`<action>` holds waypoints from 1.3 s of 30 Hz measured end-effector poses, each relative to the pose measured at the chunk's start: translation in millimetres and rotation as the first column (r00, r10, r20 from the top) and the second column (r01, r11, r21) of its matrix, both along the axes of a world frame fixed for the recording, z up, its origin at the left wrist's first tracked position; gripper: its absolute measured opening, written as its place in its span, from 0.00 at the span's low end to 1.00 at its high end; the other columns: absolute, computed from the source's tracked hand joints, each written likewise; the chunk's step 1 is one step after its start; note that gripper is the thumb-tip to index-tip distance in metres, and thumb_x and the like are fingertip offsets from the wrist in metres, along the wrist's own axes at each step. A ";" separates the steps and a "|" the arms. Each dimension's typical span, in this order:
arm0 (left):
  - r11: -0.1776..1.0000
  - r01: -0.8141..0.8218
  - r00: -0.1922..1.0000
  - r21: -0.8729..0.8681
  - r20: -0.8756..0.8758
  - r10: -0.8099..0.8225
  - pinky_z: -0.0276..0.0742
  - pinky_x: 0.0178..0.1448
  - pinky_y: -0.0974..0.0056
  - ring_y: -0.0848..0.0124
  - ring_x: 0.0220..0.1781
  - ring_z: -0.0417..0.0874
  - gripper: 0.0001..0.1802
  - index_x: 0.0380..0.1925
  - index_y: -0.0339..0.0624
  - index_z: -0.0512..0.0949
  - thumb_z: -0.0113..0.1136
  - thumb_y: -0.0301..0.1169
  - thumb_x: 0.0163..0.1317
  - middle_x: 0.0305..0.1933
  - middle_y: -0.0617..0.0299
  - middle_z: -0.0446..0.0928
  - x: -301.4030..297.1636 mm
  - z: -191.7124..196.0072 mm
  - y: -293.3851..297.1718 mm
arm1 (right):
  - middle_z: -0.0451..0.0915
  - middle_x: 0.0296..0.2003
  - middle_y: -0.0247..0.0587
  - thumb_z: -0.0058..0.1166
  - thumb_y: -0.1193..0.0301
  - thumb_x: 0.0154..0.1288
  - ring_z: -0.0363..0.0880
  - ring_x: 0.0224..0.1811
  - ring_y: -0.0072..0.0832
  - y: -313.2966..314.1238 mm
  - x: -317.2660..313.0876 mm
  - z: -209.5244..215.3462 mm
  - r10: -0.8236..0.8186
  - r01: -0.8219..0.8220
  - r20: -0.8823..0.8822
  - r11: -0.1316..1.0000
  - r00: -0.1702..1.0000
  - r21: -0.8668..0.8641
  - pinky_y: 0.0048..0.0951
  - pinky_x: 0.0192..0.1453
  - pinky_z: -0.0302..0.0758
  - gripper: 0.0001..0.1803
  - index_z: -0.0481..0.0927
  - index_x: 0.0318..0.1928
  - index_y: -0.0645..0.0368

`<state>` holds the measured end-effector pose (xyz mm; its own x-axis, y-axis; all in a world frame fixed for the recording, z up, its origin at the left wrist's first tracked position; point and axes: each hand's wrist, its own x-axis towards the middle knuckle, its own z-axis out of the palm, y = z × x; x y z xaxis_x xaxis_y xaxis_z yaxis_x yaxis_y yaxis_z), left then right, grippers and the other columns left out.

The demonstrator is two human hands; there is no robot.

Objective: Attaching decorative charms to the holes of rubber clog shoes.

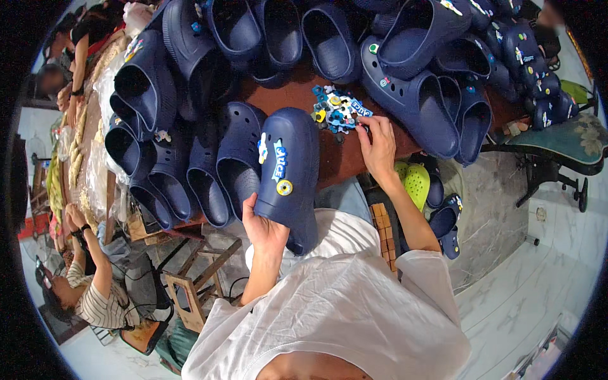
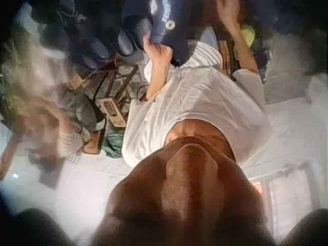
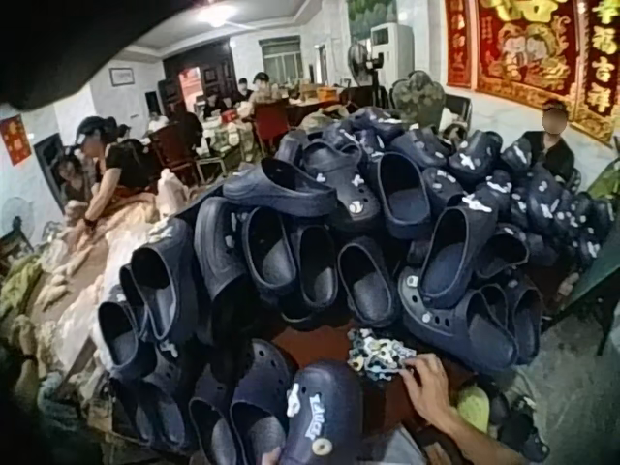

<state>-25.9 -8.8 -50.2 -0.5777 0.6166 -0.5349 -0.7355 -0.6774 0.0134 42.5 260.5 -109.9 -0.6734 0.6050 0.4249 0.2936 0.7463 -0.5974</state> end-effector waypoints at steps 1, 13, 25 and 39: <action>1.000 0.004 1.000 -0.028 0.002 -0.004 0.63 0.74 0.47 0.52 0.68 0.72 0.30 0.63 0.31 0.67 0.44 0.42 0.68 0.66 0.45 0.71 -1.4 0.0 -0.4 | 0.76 0.41 0.44 0.61 0.72 0.63 0.75 0.45 0.44 -4.4 1.2 0.5 -0.017 0.017 -0.016 0.999 1.000 0.029 0.41 0.49 0.71 0.11 0.80 0.45 0.57; 0.999 0.025 1.000 -0.043 0.020 -0.024 0.65 0.73 0.47 0.52 0.67 0.73 0.32 0.63 0.31 0.68 0.48 0.43 0.65 0.66 0.45 0.72 0.3 -0.6 -5.1 | 0.71 0.58 0.44 0.61 0.72 0.57 0.65 0.63 0.45 -25.5 -43.3 8.0 0.264 -0.309 0.197 0.916 0.944 0.254 0.47 0.63 0.61 0.26 0.76 0.59 0.48; 0.999 0.023 1.000 0.032 0.004 -0.023 0.64 0.74 0.48 0.53 0.68 0.72 0.31 0.64 0.33 0.67 0.47 0.42 0.66 0.67 0.46 0.71 0.7 1.6 -2.6 | 0.79 0.51 0.35 0.60 0.70 0.62 0.69 0.63 0.40 -3.8 -66.9 -6.6 0.297 -0.318 0.122 0.920 0.947 0.230 0.47 0.66 0.60 0.13 0.84 0.48 0.50; 0.939 0.077 0.965 -0.334 -0.212 -0.155 0.58 0.75 0.59 0.66 0.69 0.70 0.30 0.66 0.36 0.62 0.47 0.45 0.73 0.68 0.57 0.69 28.4 0.6 45.5 | 0.82 0.39 0.31 0.57 0.76 0.69 0.78 0.41 0.15 6.0 -38.9 37.7 0.082 -0.300 -0.345 0.703 0.935 -0.645 0.19 0.47 0.74 0.09 0.82 0.48 0.63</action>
